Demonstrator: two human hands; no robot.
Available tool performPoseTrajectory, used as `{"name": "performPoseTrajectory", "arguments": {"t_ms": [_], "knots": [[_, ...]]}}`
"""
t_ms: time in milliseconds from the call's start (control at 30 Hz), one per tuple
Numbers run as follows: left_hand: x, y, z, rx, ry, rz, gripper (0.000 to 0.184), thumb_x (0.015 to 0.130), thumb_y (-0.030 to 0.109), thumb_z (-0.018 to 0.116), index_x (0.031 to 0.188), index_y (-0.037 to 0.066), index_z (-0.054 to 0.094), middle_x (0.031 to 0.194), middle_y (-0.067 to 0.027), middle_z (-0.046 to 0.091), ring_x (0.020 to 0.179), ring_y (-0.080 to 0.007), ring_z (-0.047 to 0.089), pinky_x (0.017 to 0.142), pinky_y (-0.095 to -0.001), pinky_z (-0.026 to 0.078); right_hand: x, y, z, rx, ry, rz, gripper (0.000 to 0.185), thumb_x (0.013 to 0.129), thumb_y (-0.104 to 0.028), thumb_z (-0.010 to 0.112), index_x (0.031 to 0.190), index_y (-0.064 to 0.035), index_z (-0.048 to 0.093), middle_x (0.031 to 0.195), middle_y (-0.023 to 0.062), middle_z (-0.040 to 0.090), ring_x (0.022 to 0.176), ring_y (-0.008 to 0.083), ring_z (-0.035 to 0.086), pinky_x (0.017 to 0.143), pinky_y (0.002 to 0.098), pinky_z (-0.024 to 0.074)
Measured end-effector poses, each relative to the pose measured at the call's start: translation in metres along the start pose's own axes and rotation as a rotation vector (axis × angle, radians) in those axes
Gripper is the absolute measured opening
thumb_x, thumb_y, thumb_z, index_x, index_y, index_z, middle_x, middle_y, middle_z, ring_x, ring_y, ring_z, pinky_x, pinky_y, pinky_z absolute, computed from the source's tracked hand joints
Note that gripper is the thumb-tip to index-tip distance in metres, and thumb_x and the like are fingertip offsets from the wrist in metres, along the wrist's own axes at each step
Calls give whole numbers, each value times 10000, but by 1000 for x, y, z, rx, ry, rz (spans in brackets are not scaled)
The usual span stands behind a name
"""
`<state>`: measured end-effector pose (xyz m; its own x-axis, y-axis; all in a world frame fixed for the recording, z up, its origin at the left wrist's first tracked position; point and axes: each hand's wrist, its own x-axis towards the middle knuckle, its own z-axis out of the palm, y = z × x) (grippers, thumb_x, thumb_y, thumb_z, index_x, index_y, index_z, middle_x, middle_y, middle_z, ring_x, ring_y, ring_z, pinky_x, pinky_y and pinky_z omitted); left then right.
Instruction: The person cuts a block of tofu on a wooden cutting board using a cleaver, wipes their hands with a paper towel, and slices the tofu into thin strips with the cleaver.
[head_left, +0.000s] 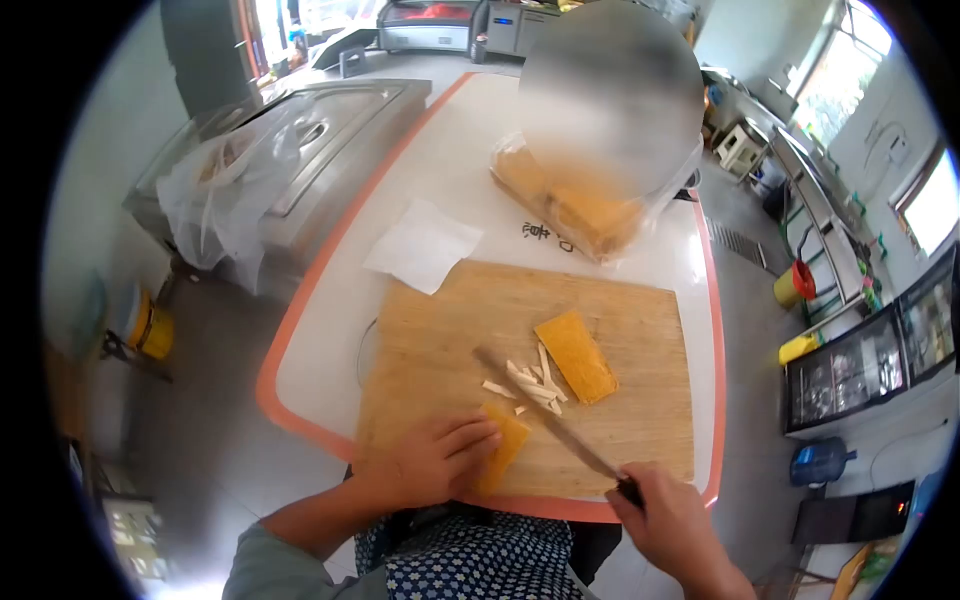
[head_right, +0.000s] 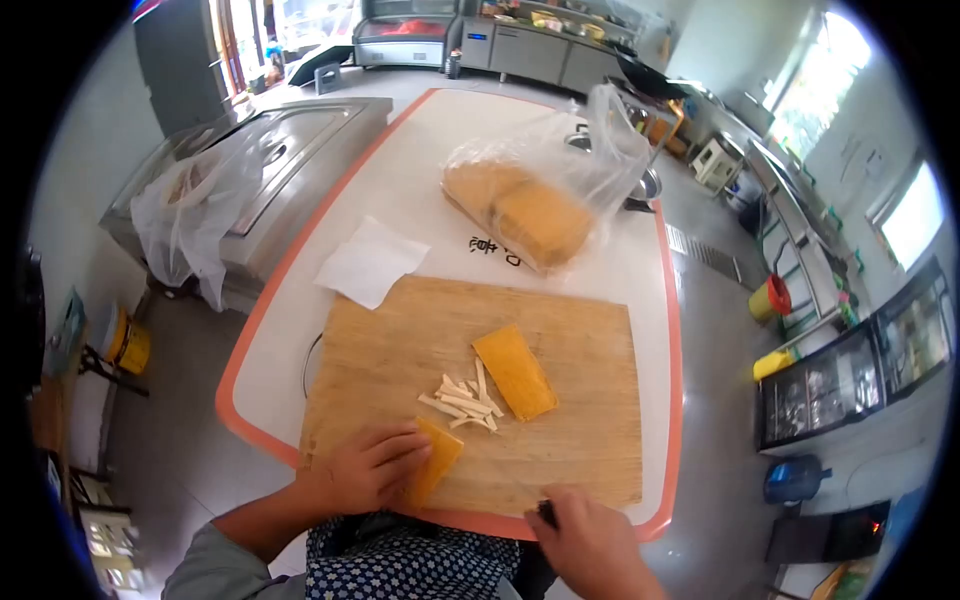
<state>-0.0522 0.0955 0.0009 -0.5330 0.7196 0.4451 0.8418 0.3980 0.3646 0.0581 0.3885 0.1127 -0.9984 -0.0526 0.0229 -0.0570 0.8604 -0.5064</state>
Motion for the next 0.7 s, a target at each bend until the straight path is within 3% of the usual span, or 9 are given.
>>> {"name": "performPoseTrajectory", "arguments": {"t_ms": [67,267,500,567,700], "knots": [[2,-3,2,2,-21,7,420,851,111,758,1257,22,697,1261,-124,679,1207,-332,635,1017,-445,530,14,-8,3,-53,-120,-92,315,897,-147,762,1125,-44,571,879,146,670,777,351,696,623,430,553],[0,5,3,10,-66,-19,372,839,96,733,1197,-3,713,1221,-157,674,1170,-361,639,1022,-487,518,23,-6,17,-122,-161,-274,190,938,-170,690,1018,-50,567,817,115,586,683,323,663,572,434,533],[-17,0,7,-6,-149,-27,316,774,100,733,1065,-26,742,1185,-194,669,1114,-386,637,1042,-530,491,18,-14,23,-202,-167,-306,183,950,-180,668,1033,-53,565,822,103,574,655,305,655,534,405,519],[-12,2,6,-2,-145,-41,321,765,99,734,1059,-30,743,1191,-197,669,1122,-395,634,1043,-531,490,15,-14,21,-96,-124,-244,153,962,-146,601,1061,-44,543,884,175,604,777,400,644,654,499,525],[-5,5,3,3,-127,-66,325,757,91,732,1054,-42,739,1207,-210,666,1153,-416,622,1053,-532,484,19,-14,15,-124,-147,-235,171,934,-112,603,1084,-49,550,885,143,589,771,358,652,644,468,537]]}}
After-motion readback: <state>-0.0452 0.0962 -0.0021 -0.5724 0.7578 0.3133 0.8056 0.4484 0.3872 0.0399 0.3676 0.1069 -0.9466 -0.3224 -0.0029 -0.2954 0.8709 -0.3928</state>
